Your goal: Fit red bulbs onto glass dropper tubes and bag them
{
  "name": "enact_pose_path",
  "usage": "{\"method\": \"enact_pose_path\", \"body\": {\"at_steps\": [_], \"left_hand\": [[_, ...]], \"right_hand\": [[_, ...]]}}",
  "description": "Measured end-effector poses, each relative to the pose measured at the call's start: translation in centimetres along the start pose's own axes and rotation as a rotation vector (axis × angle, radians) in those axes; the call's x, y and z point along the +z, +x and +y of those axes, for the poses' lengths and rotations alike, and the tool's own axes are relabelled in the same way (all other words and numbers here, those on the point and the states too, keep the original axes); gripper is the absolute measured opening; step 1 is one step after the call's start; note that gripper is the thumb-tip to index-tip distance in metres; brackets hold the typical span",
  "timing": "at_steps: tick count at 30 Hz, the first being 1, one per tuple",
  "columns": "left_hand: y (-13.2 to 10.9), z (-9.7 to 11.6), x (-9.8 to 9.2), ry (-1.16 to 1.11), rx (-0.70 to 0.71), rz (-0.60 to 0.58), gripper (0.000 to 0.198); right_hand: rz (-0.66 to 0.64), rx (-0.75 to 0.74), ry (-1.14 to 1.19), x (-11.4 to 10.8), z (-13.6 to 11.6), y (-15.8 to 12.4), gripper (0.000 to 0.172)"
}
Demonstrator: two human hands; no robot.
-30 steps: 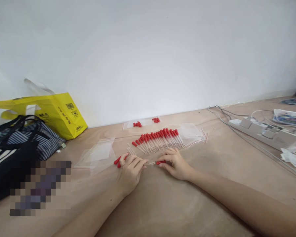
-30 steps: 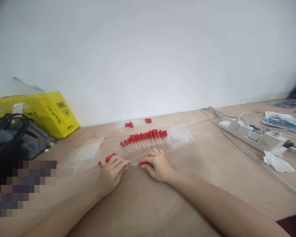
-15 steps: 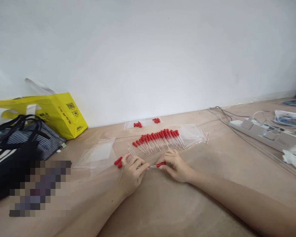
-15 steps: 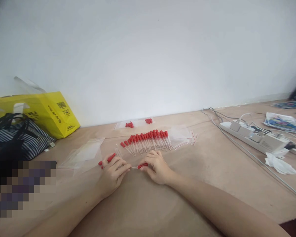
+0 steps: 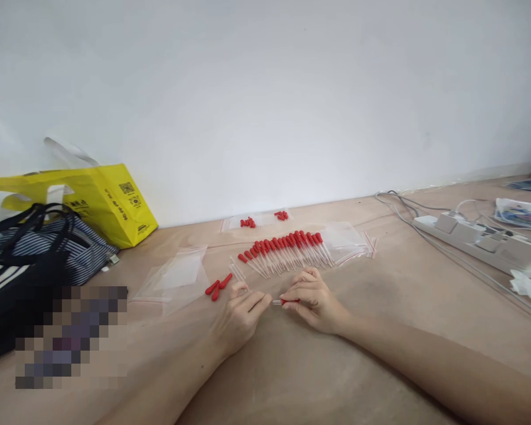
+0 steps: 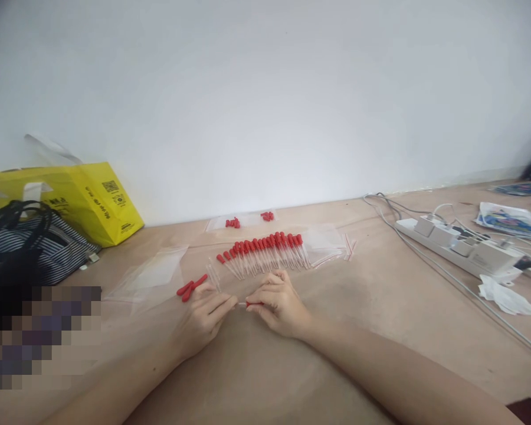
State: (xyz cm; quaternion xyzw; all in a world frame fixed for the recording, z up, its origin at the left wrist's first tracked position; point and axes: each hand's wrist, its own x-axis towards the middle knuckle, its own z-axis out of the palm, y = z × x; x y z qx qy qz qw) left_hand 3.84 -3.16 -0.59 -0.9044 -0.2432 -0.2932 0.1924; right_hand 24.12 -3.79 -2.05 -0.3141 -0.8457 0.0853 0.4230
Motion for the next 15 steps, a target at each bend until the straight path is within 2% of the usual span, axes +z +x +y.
{"method": "enact_pose_path", "body": {"at_steps": [6, 15], "left_hand": [[-0.05, 0.19, 0.4, -0.036, 0.032, 0.056, 0.027], [-0.15, 0.47, 0.66, -0.068, 0.018, 0.057, 0.026]], "right_hand": [[0.078, -0.043, 0.059, 0.25, 0.1, -0.03, 0.005], [0.071, -0.026, 0.02, 0.49, -0.43, 0.16, 0.005]]}}
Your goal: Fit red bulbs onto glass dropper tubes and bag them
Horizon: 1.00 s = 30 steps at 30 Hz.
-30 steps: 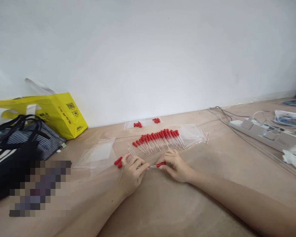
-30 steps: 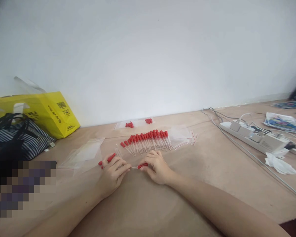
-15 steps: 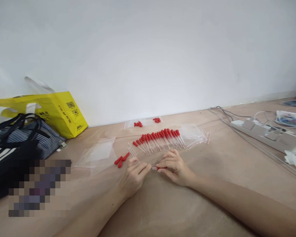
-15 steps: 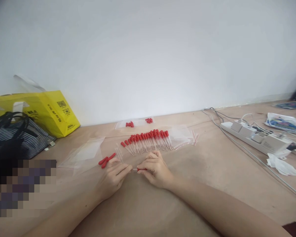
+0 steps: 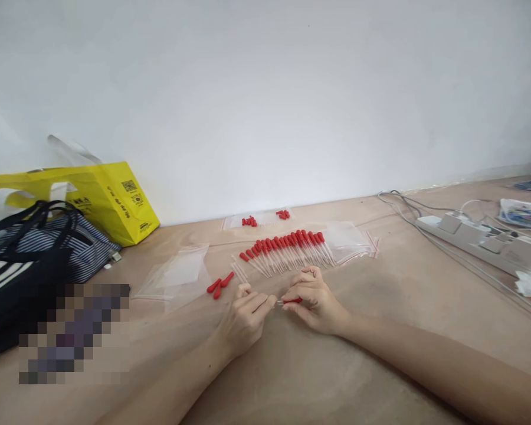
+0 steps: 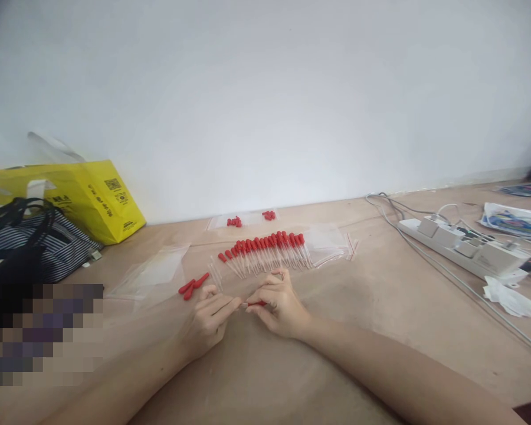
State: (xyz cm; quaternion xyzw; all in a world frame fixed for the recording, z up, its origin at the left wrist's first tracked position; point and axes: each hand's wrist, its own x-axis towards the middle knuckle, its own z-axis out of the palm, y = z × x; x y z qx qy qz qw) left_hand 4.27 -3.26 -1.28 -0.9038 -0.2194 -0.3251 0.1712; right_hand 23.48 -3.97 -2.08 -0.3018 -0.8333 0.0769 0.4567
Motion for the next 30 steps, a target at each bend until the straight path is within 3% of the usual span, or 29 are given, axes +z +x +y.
{"method": "enact_pose_path", "body": {"at_steps": [10, 15, 18, 24, 30], "left_hand": [[0.5, -0.2, 0.0, 0.047, -0.082, 0.025, 0.022], [0.6, -0.6, -0.2, 0.199, -0.091, 0.09, 0.022], [0.4, -0.7, -0.1, 0.223, -0.053, 0.119, 0.022], [0.2, -0.6, 0.2, 0.169, -0.057, 0.102, 0.02], [0.3, -0.4, 0.2, 0.051, -0.098, 0.126, 0.026]], "right_hand": [[0.016, 0.049, 0.02, 0.3, 0.4, 0.4, 0.004], [0.037, 0.013, -0.161, -0.2, 1.3, 0.0, 0.015], [0.038, -0.047, -0.285, -0.2, 1.5, -0.1, 0.012], [0.063, -0.111, -0.395, 0.1, 1.3, 0.0, 0.01], [0.064, -0.157, -0.356, 0.6, 1.0, 0.0, 0.014]]}}
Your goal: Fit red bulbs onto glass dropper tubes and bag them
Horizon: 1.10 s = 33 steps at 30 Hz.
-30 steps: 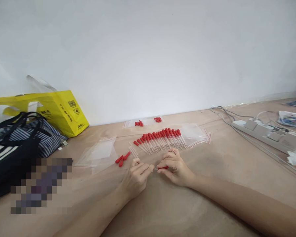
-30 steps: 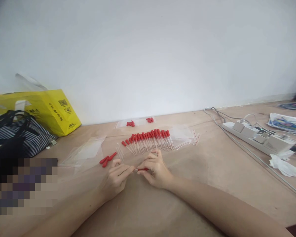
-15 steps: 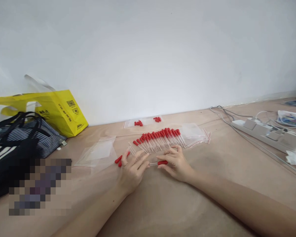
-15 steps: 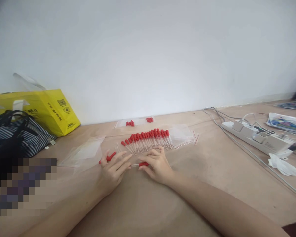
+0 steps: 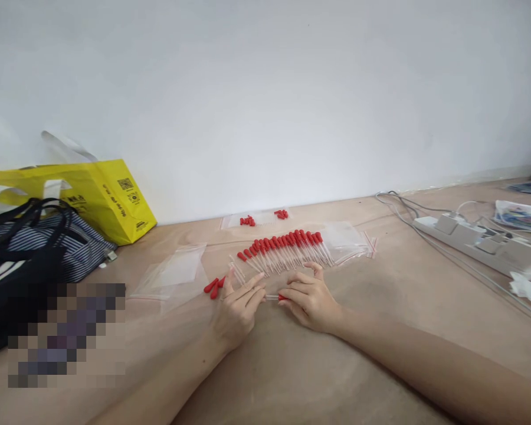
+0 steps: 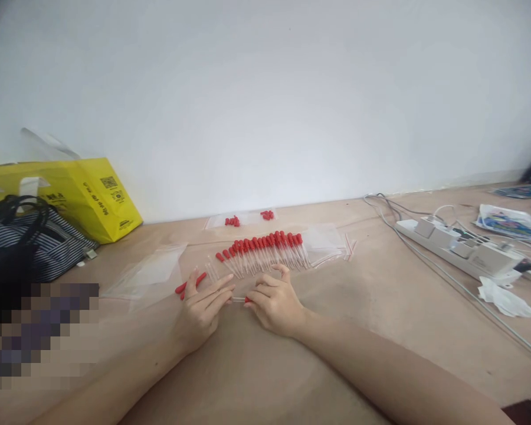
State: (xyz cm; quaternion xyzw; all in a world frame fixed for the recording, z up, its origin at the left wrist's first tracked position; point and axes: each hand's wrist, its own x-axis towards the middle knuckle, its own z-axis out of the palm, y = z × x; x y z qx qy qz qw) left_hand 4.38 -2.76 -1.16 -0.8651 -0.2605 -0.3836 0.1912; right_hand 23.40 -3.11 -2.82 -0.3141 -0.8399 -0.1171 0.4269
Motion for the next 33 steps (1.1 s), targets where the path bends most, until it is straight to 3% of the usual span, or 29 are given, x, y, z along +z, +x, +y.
{"method": "enact_pose_path", "body": {"at_steps": [11, 22, 25, 27, 29, 33], "left_hand": [[0.1, 0.2, -0.3, 0.006, -0.017, -0.041, 0.031], [0.5, 0.1, -0.4, 0.036, -0.019, -0.1, 0.028], [0.4, -0.6, -0.4, 0.083, -0.049, -0.124, 0.025], [0.3, -1.3, -0.6, 0.121, -0.12, -0.155, 0.025], [0.3, -2.2, -0.9, 0.129, -0.236, -0.223, 0.027], [1.4, -4.5, -1.5, 0.091, -0.614, -0.471, 0.028]], "right_hand": [[-0.129, 0.083, 0.073, 0.0, -0.3, 0.4, 0.015], [-0.166, 0.162, 0.144, 0.0, 0.0, 0.9, 0.012], [-0.172, 0.243, 0.151, -0.4, 0.6, 0.6, 0.026], [-0.16, 0.304, 0.135, -0.8, 1.1, 0.3, 0.035], [-0.141, 0.366, 0.11, -1.1, 1.7, -0.1, 0.032], [-0.111, 0.437, 0.075, -1.0, 2.6, -0.6, 0.022]]}}
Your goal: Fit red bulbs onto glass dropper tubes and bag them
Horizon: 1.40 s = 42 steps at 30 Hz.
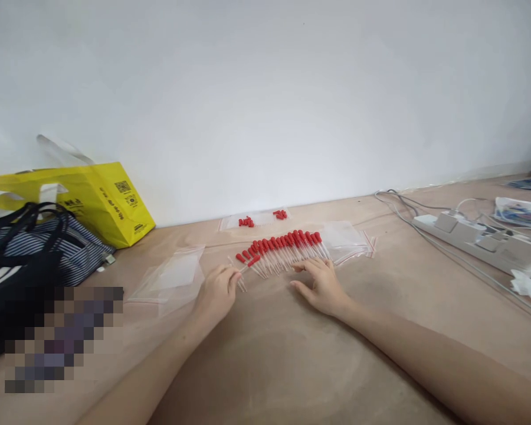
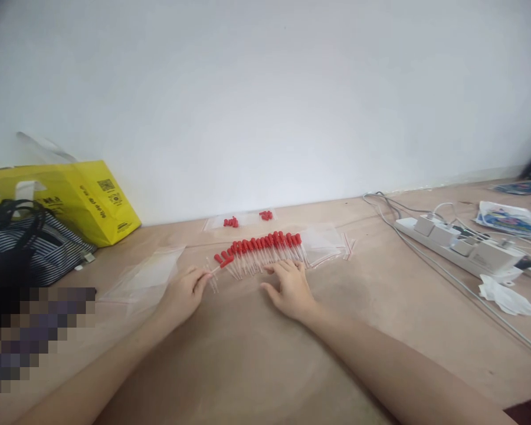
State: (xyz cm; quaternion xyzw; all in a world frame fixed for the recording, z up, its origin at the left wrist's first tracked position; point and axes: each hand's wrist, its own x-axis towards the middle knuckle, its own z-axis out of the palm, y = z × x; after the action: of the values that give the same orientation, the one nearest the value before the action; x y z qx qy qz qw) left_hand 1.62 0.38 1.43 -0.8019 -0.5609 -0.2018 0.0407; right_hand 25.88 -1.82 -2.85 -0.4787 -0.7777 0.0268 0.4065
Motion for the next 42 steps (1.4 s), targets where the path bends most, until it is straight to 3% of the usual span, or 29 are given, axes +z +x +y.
{"method": "enact_pose_path", "body": {"at_steps": [4, 9, 12, 16, 19, 25, 31, 37, 42], "left_hand": [[2.7, -0.5, -0.4, 0.023, -0.152, -0.099, 0.027], [5.3, 0.4, 1.2, 0.056, -0.257, -0.141, 0.021], [6.3, 1.4, 2.0, 0.044, -0.316, -0.223, 0.016], [7.3, 2.2, 2.1, 0.005, -0.352, -0.35, 0.025], [7.5, 2.0, 1.5, -0.004, -0.352, -0.339, 0.022], [6.3, -1.5, -0.9, 0.052, -0.354, -0.188, 0.016], [3.2, -4.6, -2.2, 0.033, -0.266, -0.269, 0.02], [1.6, -4.1, -1.9, 0.081, -0.144, -0.274, 0.019], [0.4, -1.3, -1.7, 0.138, -0.09, -0.126, 0.016]], "right_hand": [[0.0, 0.004, -0.014, 0.3, 0.1, 0.0, 0.02], [-0.011, 0.017, -0.016, 0.3, 0.0, -0.1, 0.019], [-0.014, 0.028, 0.003, 0.3, -0.1, -0.2, 0.019], [-0.016, 0.033, 0.013, 0.2, -0.2, -0.2, 0.018], [-0.022, 0.039, 0.016, 0.1, -0.3, -0.2, 0.018], [-0.03, 0.043, 0.021, 0.1, -0.5, -0.2, 0.018], [-0.058, 0.01, -0.001, 0.2, -1.2, 0.0, 0.012], [-0.084, -0.058, -0.046, 0.5, -1.6, 0.0, 0.006], [-0.084, -0.062, -0.043, 0.4, -1.8, 0.1, 0.007]]}}
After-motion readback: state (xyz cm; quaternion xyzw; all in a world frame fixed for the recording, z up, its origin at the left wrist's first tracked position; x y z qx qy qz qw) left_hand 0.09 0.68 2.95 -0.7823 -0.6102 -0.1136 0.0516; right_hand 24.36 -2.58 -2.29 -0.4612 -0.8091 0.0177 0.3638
